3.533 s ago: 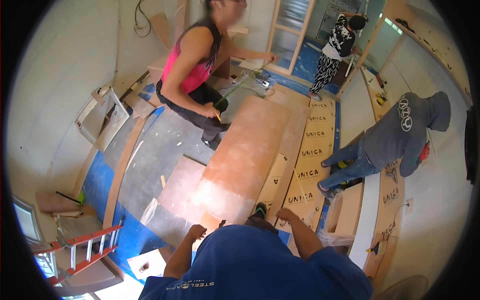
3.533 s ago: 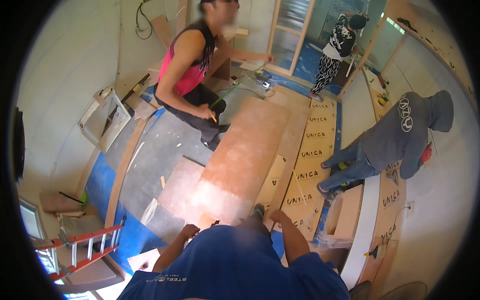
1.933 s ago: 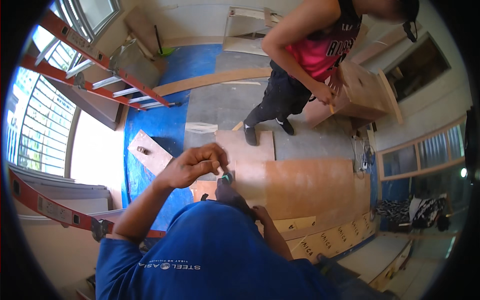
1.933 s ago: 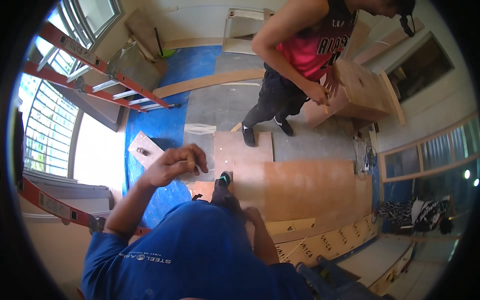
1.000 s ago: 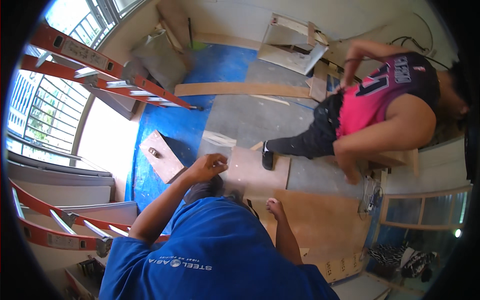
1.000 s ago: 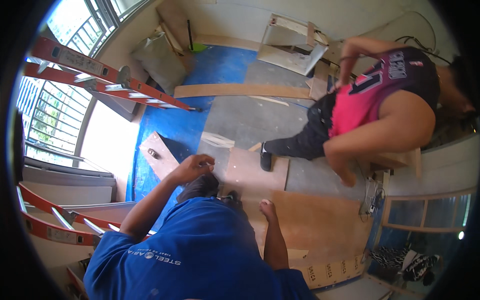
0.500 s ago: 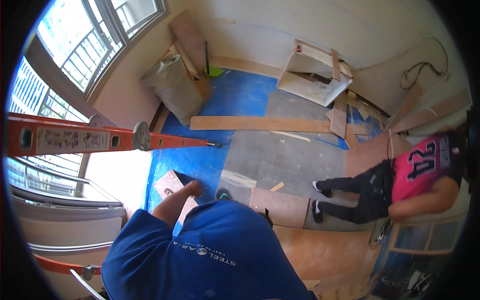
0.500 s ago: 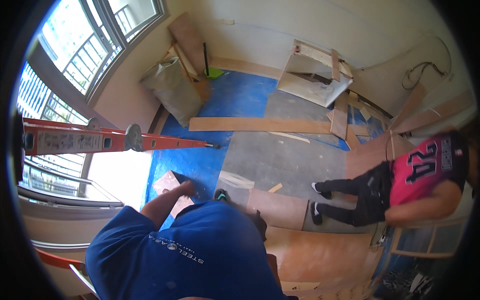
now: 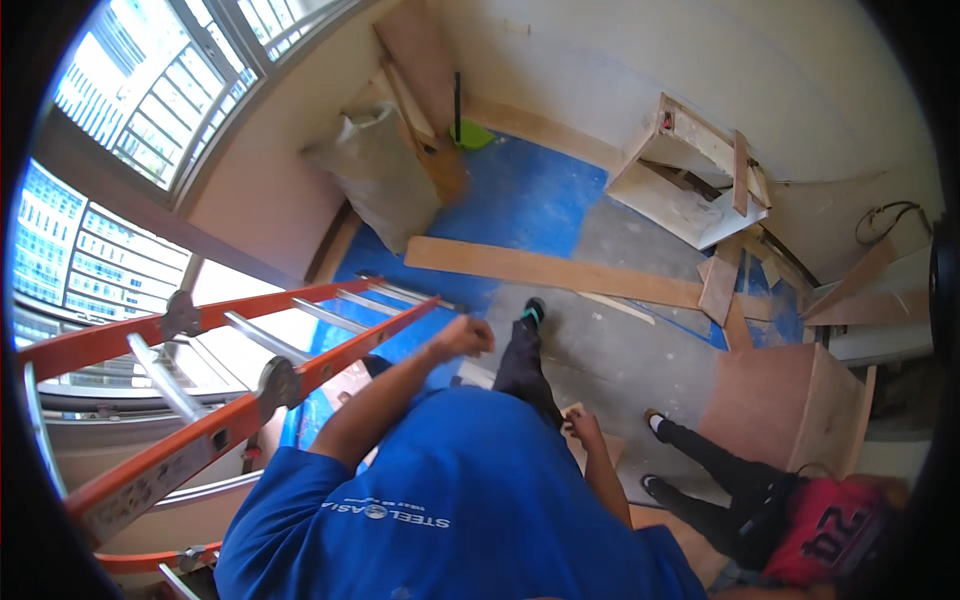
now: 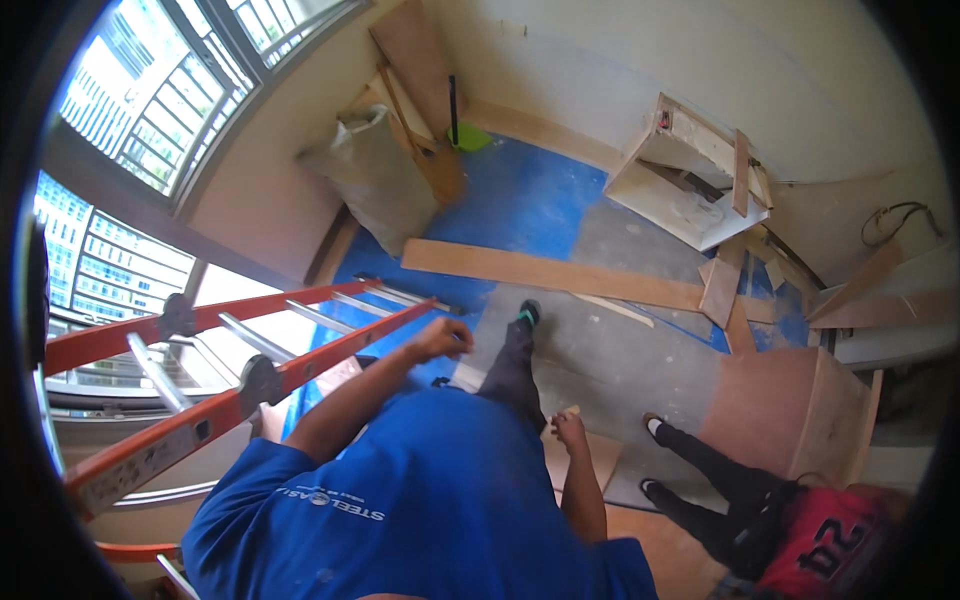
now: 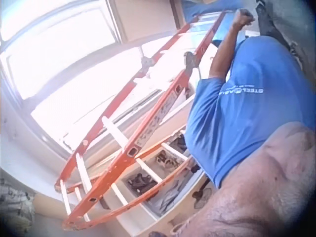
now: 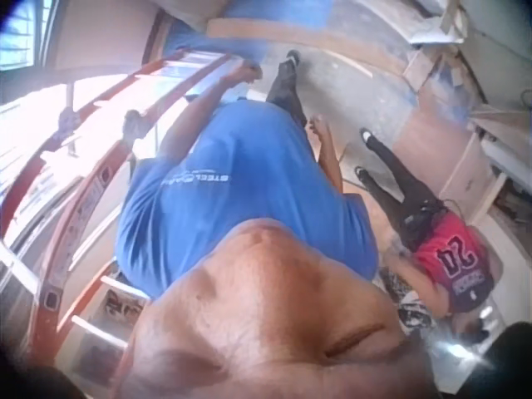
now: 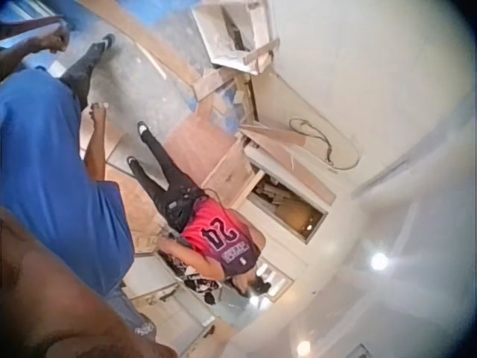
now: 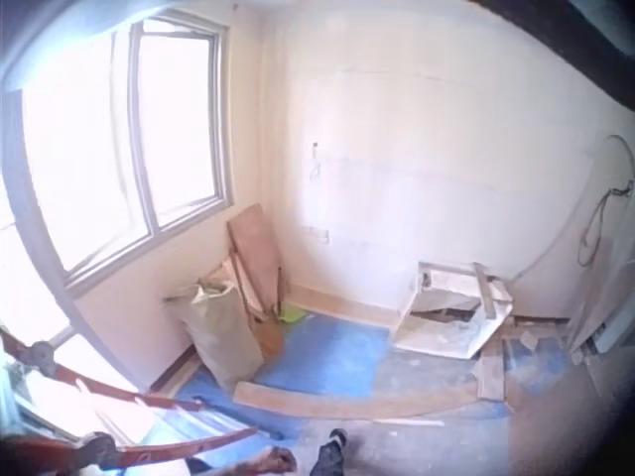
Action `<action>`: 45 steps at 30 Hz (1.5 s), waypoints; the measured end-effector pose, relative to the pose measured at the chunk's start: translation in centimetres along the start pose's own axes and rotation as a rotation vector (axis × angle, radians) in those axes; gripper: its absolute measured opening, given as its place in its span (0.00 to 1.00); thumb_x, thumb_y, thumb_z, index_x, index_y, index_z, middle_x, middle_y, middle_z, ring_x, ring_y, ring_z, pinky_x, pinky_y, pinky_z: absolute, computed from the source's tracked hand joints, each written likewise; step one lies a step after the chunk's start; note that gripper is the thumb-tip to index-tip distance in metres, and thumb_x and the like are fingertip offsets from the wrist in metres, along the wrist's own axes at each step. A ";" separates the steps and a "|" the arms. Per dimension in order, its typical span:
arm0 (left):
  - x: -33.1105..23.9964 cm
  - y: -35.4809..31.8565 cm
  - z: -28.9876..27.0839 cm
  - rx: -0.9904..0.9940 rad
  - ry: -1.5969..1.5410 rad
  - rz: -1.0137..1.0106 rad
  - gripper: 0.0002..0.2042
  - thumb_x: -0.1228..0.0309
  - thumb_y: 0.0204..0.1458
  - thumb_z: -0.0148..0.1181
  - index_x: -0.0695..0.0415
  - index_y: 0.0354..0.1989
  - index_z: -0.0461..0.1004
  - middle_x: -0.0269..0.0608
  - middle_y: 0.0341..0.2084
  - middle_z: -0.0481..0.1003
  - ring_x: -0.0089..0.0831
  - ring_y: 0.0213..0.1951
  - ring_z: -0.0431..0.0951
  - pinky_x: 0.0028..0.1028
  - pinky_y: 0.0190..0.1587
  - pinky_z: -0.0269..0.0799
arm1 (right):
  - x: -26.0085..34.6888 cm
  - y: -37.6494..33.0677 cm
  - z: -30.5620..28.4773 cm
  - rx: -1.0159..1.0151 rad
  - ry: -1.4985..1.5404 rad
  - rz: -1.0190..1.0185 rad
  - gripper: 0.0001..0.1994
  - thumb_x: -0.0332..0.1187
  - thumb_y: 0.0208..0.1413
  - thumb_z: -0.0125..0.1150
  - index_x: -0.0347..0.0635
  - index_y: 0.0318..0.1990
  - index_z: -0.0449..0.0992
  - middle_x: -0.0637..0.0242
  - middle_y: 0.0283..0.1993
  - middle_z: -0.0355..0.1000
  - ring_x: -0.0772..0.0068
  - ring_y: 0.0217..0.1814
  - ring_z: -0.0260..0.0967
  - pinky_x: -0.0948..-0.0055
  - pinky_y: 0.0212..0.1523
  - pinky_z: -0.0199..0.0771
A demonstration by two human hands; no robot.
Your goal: The person collaborates with others to measure, align, and test-fit plywood panels for a cabinet or wall structure, using a tape measure and a drill to secure or adjust components.
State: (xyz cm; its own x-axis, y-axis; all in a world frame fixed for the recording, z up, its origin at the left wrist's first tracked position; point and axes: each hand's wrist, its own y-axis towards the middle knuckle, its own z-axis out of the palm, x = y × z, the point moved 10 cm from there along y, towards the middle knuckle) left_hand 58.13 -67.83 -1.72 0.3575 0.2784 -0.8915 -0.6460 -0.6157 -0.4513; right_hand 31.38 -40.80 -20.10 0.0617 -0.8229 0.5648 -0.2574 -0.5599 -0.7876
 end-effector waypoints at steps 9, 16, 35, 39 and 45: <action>-5.6 7.6 -14.4 -0.527 -0.549 -0.025 0.13 0.62 0.50 0.54 0.58 0.21 0.68 0.34 0.15 0.67 0.20 0.16 0.65 0.19 0.19 0.61 | 13.7 15.9 -13.4 0.118 -0.239 0.036 0.07 0.32 0.49 0.49 0.44 0.35 0.71 0.69 0.26 0.69 0.74 0.21 0.66 0.78 0.19 0.63; -4.3 10.5 -18.7 -0.762 -0.780 -0.093 0.03 0.77 0.45 0.48 0.60 0.28 0.66 0.34 0.16 0.67 0.21 0.13 0.64 0.18 0.17 0.61 | 32.4 24.8 -22.9 -0.022 -0.132 -0.118 0.06 0.31 0.50 0.48 0.46 0.34 0.70 0.72 0.28 0.69 0.81 0.24 0.66 0.82 0.20 0.62; -26.6 43.2 -37.9 -0.465 -0.408 0.134 0.13 0.64 0.52 0.49 0.58 0.20 0.63 0.32 0.12 0.63 0.21 0.17 0.63 0.21 0.22 0.60 | 37.4 31.9 -17.6 0.108 -0.468 -0.119 0.09 0.34 0.47 0.49 0.37 0.25 0.71 0.64 0.20 0.66 0.73 0.18 0.62 0.71 0.17 0.63; -34.2 49.3 -44.9 -0.307 -0.393 0.230 0.08 0.67 0.50 0.49 0.59 0.26 0.65 0.34 0.20 0.66 0.21 0.21 0.64 0.21 0.27 0.62 | 48.1 35.8 -15.7 -0.046 -0.140 0.064 0.12 0.37 0.50 0.51 0.38 0.34 0.71 0.64 0.26 0.69 0.74 0.24 0.66 0.73 0.24 0.65; -46.4 52.4 -51.0 -0.179 -0.316 0.347 0.07 0.70 0.49 0.50 0.61 0.31 0.69 0.38 0.26 0.70 0.24 0.27 0.67 0.22 0.33 0.63 | 67.2 40.4 -13.3 -0.124 -0.071 -0.224 0.19 0.36 0.52 0.51 0.33 0.49 0.66 0.68 0.35 0.70 0.79 0.30 0.67 0.78 0.30 0.65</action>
State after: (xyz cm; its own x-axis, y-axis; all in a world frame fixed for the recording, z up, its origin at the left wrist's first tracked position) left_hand 42.12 -150.61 18.10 -0.0974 0.2274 -0.9689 -0.5547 -0.8207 -0.1368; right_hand 12.28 -117.39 -10.67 0.1969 -0.6868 0.6996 -0.3452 -0.7165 -0.6062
